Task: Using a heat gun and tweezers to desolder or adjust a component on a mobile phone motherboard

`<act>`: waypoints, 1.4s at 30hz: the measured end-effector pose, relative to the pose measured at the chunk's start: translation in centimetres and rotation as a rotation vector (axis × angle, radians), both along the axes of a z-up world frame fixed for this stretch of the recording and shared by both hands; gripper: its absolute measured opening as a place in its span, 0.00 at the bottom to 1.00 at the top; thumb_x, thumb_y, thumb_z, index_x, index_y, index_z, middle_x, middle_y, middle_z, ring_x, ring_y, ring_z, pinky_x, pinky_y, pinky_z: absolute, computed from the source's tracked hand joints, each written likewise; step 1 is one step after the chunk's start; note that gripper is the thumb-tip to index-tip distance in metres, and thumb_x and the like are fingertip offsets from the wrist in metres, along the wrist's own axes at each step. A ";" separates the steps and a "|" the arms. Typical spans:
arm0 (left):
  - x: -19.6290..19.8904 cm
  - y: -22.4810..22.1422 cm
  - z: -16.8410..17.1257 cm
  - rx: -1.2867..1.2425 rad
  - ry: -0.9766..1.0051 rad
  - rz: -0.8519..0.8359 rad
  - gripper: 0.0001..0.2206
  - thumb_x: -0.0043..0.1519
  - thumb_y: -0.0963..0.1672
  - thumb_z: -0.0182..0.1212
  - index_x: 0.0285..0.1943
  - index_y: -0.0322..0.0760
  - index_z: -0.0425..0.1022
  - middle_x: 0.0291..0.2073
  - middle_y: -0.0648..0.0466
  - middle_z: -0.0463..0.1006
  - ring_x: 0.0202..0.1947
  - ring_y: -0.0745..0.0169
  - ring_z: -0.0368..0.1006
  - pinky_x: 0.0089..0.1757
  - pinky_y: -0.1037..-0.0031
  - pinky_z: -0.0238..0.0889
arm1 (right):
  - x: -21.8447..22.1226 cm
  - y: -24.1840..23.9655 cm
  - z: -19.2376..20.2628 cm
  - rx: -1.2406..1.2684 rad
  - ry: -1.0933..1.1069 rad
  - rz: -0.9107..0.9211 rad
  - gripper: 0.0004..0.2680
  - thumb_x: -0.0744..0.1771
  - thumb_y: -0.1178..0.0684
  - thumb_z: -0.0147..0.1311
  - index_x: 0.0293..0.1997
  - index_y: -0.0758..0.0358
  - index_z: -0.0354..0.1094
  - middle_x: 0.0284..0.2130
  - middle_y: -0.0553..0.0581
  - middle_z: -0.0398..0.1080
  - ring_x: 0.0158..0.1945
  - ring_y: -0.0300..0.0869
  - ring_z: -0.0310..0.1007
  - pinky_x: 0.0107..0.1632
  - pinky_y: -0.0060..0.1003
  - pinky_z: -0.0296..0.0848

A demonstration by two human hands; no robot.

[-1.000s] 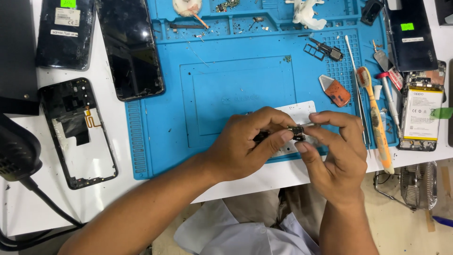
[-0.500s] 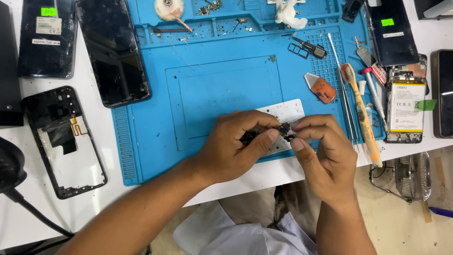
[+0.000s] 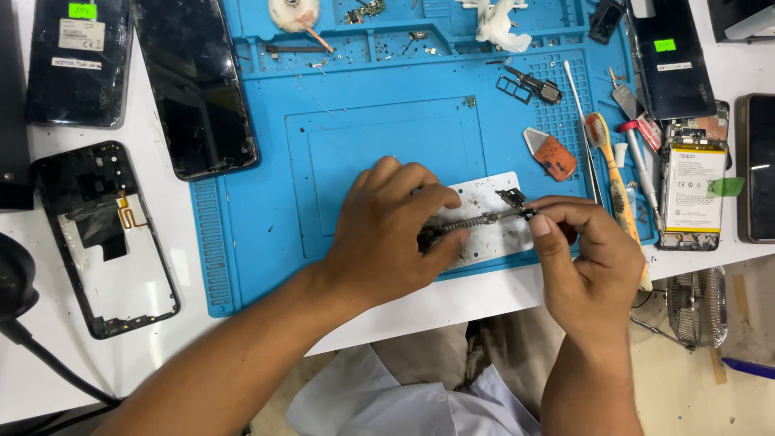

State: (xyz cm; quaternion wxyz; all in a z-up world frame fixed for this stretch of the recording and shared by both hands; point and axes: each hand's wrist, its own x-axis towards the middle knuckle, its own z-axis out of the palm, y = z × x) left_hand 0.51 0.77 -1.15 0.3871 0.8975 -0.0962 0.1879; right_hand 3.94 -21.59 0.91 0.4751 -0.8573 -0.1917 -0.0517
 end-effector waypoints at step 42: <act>-1.8 -2.6 0.2 -0.019 -0.217 -0.056 0.07 0.57 0.44 0.65 0.39 0.37 0.78 0.20 0.61 0.77 0.20 0.60 0.74 0.47 0.60 0.65 | 3.0 0.9 1.4 0.301 0.459 0.084 0.07 0.70 0.52 0.47 0.43 0.65 0.65 0.58 0.69 0.70 0.52 0.46 0.78 0.44 0.39 0.87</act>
